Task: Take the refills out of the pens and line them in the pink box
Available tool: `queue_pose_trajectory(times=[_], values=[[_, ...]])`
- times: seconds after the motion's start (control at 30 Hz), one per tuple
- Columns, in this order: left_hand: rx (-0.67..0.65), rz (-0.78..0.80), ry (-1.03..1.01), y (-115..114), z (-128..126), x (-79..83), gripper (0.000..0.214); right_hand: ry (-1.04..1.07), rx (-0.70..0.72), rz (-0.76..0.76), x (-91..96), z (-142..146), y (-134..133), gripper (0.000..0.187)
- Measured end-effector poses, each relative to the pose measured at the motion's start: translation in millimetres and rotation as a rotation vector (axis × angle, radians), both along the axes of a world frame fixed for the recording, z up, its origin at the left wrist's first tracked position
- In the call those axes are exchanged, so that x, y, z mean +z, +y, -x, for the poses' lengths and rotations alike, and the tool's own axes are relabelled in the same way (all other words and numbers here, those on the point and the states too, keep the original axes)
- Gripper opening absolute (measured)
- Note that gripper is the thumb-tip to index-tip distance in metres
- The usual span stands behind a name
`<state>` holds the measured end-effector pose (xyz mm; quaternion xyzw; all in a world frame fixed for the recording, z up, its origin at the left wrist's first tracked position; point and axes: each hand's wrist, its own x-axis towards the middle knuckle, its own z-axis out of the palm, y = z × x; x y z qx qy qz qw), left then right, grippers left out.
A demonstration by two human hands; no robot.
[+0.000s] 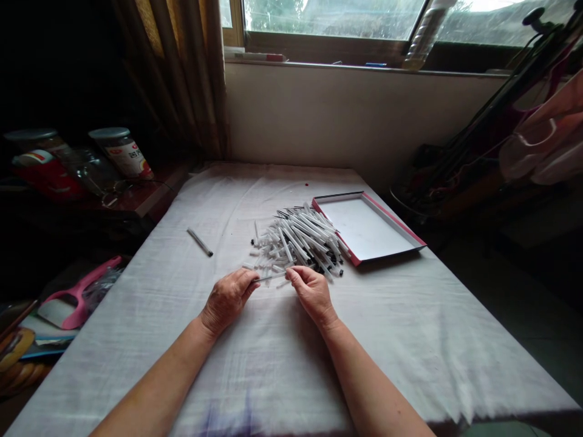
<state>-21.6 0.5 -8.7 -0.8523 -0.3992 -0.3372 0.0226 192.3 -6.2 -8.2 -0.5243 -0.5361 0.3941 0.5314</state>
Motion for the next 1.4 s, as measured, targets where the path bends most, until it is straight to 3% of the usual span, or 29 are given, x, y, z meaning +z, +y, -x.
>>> queue_pose_trajectory(times=[0.13, 0.37, 0.6, 0.83, 0.97, 1.2, 1.4], values=[[-0.004, 0.020, -0.029, -1.7, -0.7, 0.1, 0.018, 0.070, 0.044, 0.006, -1.4, 0.0, 1.3, 0.022], [0.014, 0.251, -0.122, -3.1, 4.6, 0.8, 0.022, 0.135, 0.044, 0.021, -1.3, 1.5, 2.8, 0.021], [0.047, 0.143, -0.061, -1.7, 5.1, 3.1, 0.020, 0.178, 0.036, 0.041, -0.4, -0.1, 3.0, 0.021], [0.044, 0.199, -0.030, -1.4, 8.2, 1.1, 0.025, 0.170, 0.030, 0.017, -2.2, 0.1, 3.4, 0.020], [0.072, 0.124, -0.027, -1.6, 6.9, 1.0, 0.020, 0.188, 0.032, 0.020, -1.0, -0.5, 3.2, 0.020], [0.052, 0.165, 0.017, -2.6, 7.4, 3.7, 0.027, 0.196, 0.037, 0.035, 1.2, -1.4, 3.0, 0.020], [0.083, 0.086, 0.021, -2.2, 6.4, 2.8, 0.021, 0.203, 0.040, 0.035, -0.9, 0.2, 2.1, 0.019]])
